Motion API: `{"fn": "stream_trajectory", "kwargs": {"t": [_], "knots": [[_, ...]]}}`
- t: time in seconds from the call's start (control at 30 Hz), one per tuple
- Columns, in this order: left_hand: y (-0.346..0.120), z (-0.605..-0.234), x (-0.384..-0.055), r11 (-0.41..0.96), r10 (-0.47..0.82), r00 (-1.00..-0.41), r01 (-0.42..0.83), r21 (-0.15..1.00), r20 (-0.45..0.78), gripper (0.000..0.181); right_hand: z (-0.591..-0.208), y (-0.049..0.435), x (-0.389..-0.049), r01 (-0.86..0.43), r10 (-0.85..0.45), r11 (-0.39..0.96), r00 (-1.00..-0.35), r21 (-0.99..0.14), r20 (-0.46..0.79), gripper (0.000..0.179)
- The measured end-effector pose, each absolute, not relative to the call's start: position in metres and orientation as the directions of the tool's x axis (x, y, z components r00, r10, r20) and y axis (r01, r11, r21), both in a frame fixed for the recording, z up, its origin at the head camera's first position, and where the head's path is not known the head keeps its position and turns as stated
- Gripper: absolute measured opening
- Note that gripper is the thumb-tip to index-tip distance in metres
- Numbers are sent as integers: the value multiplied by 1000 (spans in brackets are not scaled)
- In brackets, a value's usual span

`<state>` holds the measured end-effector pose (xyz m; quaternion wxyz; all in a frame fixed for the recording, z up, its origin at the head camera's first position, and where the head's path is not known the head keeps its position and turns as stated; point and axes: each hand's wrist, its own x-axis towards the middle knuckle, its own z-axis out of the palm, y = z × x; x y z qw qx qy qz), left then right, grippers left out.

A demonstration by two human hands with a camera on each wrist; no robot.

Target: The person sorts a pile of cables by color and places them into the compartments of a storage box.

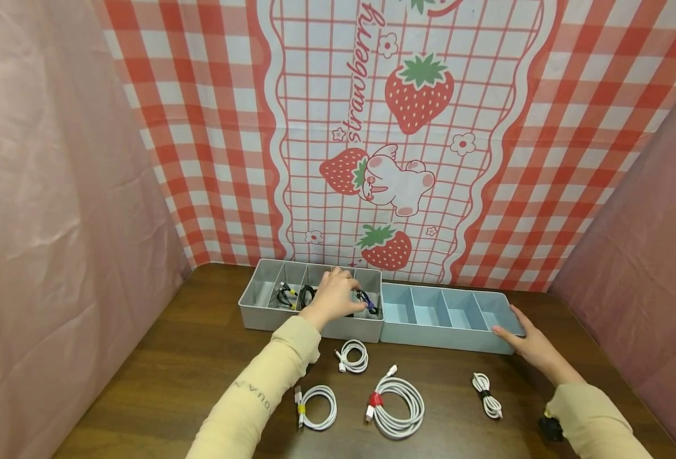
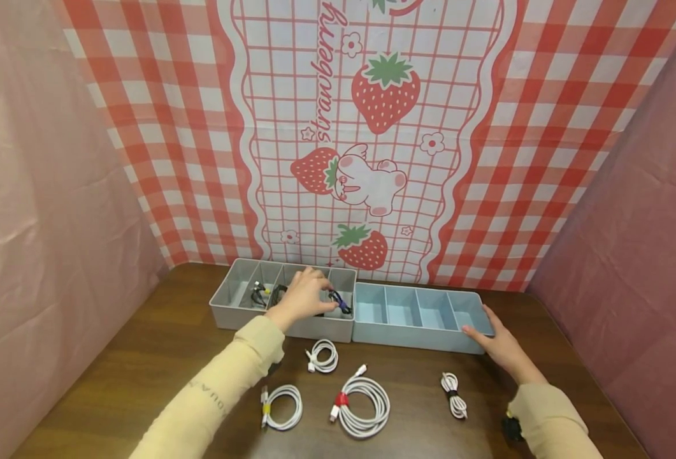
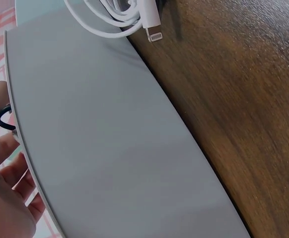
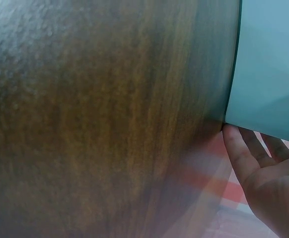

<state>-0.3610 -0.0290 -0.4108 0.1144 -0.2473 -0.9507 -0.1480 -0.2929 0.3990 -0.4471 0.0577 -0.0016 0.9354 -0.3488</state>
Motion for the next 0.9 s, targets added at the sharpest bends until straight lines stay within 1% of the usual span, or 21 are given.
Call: {"fn": "stream_trajectory", "kwargs": {"t": [0.23, 0.33, 0.57, 0.9], "knots": [[-26, -412, -361, 846, 432, -868, 484, 222, 247, 42, -447, 398, -292, 32, -50, 750, -993, -661, -104, 92], [-26, -413, -362, 847, 427, -870, 481, 228, 248, 41, -446, 399, -292, 33, -50, 754, -993, -656, -108, 92], [-29, -416, -360, 845, 409, -886, 458, 277, 216, 33, -447, 399, -293, 40, -43, 759, -993, -650, -112, 92], [-32, -418, -360, 832, 394, -892, 449, 326, 222, 36, -448, 399, -293, 32, -47, 758, -994, -651, -103, 92]]}}
